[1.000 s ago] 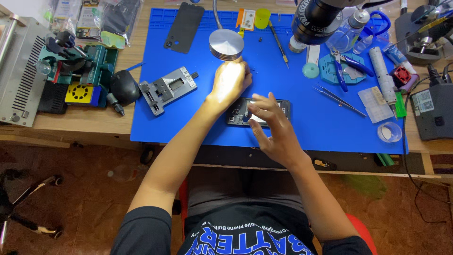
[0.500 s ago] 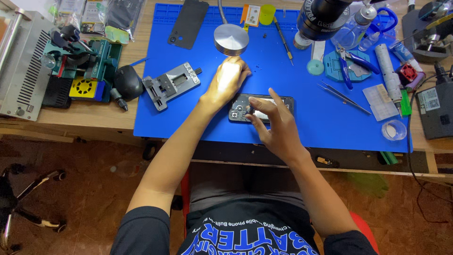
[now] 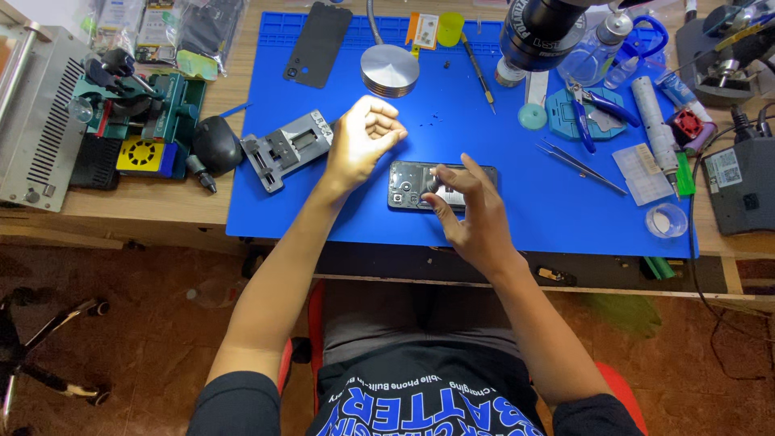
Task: The person uses a small screwdriver to remove screws from a disassembled mobile phone placed on a blue workbench. They repeatedly unscrew and place screws aside while working on the phone's internal components.
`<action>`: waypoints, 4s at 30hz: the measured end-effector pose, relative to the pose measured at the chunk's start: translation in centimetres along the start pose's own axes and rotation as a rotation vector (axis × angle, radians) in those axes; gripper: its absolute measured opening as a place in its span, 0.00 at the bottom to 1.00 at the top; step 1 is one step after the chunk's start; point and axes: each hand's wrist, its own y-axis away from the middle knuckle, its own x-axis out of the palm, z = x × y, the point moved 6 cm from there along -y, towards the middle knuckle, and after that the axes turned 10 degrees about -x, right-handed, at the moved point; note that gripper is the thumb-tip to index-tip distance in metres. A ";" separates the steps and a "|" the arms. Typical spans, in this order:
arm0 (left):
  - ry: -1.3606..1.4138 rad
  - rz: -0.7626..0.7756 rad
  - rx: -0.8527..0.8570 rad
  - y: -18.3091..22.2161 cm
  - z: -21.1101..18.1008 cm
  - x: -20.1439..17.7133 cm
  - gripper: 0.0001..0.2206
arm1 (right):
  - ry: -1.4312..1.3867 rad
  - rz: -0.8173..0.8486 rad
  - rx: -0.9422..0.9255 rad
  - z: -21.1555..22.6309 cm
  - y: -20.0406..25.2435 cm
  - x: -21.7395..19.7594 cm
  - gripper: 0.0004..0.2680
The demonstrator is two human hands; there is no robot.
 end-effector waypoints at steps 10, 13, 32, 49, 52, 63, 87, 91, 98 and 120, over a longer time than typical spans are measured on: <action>0.392 -0.026 -0.206 6.7 0.3 -1.0 0.11 | 0.004 0.066 -0.012 1.4 -1.4 0.0 0.20; 0.445 -0.017 -0.222 7.6 0.9 -1.2 0.11 | 0.096 0.072 0.003 1.4 -1.2 -0.1 0.21; 0.534 0.085 -0.209 8.8 1.9 -0.3 0.09 | -0.467 -0.236 0.191 3.4 -3.5 0.8 0.23; 0.535 0.084 -0.220 8.8 2.5 -0.3 0.09 | -0.524 -0.210 0.127 3.3 -3.9 2.3 0.23; 0.524 0.081 -0.223 8.9 2.2 -0.2 0.10 | -0.453 -0.191 0.105 2.7 -3.5 2.0 0.24; 0.561 -0.011 -0.200 9.1 0.2 -1.0 0.14 | -0.291 0.096 0.199 1.2 -2.1 2.2 0.23; -0.517 -0.079 0.152 -1.6 -0.3 0.7 0.05 | -0.020 0.118 0.040 3.3 -2.3 1.3 0.18; -0.854 -0.034 0.151 -5.4 2.5 4.0 0.04 | -0.081 0.112 0.069 3.1 -2.3 0.9 0.17; -1.025 -0.003 0.215 -6.3 3.4 5.5 0.04 | -0.061 0.133 0.054 2.7 -1.9 0.8 0.16; 0.400 -0.026 -0.264 9.1 1.3 -1.5 0.10 | -0.257 0.145 0.242 2.7 -3.1 1.4 0.20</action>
